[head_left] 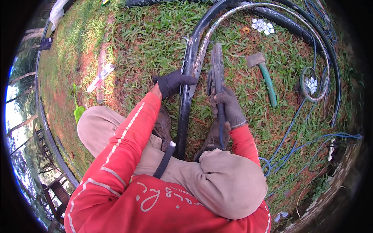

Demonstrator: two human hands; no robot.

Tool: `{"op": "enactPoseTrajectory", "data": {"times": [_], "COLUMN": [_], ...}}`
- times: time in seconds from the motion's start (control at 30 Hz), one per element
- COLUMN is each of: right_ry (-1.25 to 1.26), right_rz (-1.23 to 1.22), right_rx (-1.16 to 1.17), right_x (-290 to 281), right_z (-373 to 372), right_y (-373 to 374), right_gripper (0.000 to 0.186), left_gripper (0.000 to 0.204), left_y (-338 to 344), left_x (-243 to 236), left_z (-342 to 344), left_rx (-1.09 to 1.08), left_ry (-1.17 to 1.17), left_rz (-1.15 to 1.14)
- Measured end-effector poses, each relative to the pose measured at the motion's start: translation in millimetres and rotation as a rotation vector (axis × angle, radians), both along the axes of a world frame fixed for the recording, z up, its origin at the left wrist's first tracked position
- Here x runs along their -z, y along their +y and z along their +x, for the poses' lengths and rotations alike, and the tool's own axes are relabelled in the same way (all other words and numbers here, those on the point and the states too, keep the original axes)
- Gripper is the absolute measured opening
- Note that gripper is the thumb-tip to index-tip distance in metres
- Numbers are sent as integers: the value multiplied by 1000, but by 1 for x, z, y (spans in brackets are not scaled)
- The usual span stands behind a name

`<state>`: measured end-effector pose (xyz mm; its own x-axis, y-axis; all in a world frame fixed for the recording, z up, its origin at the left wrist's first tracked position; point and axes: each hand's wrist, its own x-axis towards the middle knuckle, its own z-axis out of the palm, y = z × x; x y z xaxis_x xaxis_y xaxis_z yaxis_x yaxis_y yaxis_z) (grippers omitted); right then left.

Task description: The person positions metal leaf decorations onto a curved black metal frame while sitting on the ground, then uses a welding tool to fuse the pieces together.

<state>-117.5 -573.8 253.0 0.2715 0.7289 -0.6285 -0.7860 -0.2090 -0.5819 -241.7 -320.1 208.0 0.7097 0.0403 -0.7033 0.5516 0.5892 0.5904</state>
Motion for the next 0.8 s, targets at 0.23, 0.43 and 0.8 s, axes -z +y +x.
{"op": "enactPoseTrajectory", "data": {"times": [0.23,0.43,0.8], "right_ry": [399,237,73], "right_rz": [97,-35,-113], "right_rx": [13,-90,-64], "right_x": [45,28,11], "right_z": [-10,-2,-1], "right_y": [-5,5,7], "right_gripper": [19,22,22], "left_gripper": [36,38,39], "left_y": [3,2,0], "left_x": [-4,-9,-6], "left_z": [-1,0,1], "left_rx": [27,38,60], "left_ry": [15,19,5], "left_rz": [-63,1,-23]}}
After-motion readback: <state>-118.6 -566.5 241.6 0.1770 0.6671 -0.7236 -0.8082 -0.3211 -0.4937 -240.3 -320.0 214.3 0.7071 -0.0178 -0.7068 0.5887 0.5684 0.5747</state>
